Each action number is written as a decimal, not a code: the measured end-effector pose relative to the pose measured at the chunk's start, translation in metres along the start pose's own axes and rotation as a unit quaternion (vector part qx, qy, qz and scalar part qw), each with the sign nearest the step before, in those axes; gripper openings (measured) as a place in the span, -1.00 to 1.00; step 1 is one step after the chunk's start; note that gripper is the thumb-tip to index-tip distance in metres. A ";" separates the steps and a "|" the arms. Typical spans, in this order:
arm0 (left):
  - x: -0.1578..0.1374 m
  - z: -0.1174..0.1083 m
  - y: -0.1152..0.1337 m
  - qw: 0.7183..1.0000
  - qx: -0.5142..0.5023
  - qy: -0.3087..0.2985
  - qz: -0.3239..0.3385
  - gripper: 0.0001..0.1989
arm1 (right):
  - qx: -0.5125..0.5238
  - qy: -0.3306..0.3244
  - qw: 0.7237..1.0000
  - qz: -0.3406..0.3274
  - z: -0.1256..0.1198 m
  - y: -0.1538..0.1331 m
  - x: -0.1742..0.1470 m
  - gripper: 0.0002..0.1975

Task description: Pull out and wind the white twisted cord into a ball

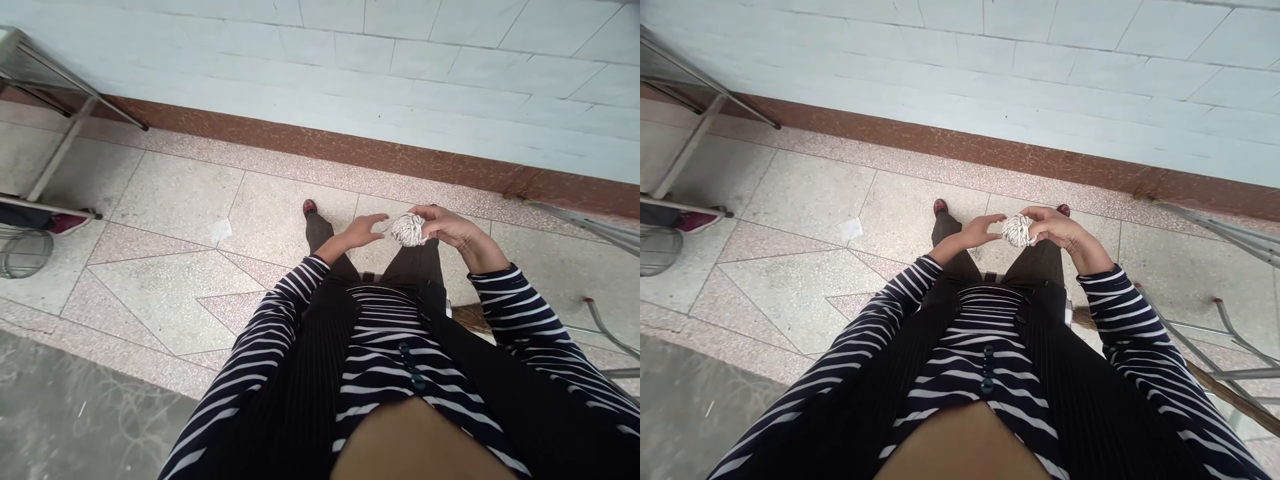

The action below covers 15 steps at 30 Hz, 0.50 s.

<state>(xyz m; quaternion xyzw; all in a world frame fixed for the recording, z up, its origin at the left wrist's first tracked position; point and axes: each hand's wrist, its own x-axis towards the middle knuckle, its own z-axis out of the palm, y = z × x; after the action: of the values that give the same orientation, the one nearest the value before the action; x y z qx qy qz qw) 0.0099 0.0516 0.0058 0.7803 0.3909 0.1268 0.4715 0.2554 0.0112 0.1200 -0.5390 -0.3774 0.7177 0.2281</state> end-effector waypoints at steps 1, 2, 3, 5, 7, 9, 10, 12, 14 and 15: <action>0.005 0.007 0.007 0.998 -0.053 0.013 0.033 -0.36 | 0.001 0.009 1.000 -0.009 0.005 -0.003 -0.002 -0.52; 0.011 0.012 0.013 0.992 -0.102 0.029 0.063 -0.35 | 0.003 0.019 1.000 -0.020 0.009 -0.006 -0.004 -0.48; 0.017 0.017 0.019 0.986 -0.140 0.044 0.083 -0.41 | 0.005 0.030 0.999 -0.033 0.013 -0.008 -0.006 -0.43; 0.025 0.020 0.027 0.978 -0.177 0.070 0.087 -0.64 | 0.011 0.052 0.997 -0.059 0.015 -0.014 -0.009 -0.35; 0.030 0.018 0.030 0.980 -0.172 0.083 0.062 -0.77 | 0.019 0.071 0.994 -0.081 0.013 -0.017 -0.011 -0.33; 0.030 0.012 0.030 0.983 -0.161 0.076 0.048 -0.71 | 0.037 0.080 0.992 -0.091 0.008 -0.018 -0.008 -0.43; 0.029 0.009 0.029 0.983 -0.162 0.066 0.051 -0.67 | 0.051 0.084 0.991 -0.095 0.006 -0.018 -0.006 -0.50; 0.028 0.004 0.026 0.980 -0.184 0.038 0.066 -0.64 | 0.080 0.090 0.987 -0.108 0.003 -0.019 0.001 -0.61; 0.027 0.002 0.022 0.973 -0.219 0.012 0.077 -0.65 | 0.091 0.102 0.981 -0.135 -0.001 -0.023 0.008 -0.62; 0.026 0.001 0.020 0.969 -0.235 0.003 0.075 -0.66 | 0.088 0.114 0.977 -0.155 -0.004 -0.027 0.012 -0.60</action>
<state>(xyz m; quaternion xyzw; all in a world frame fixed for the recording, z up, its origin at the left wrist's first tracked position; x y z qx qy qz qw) 0.0375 0.0650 0.0174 0.6746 0.2916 0.2527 0.6293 0.2531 0.0374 0.1333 -0.5305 -0.3631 0.6376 0.4245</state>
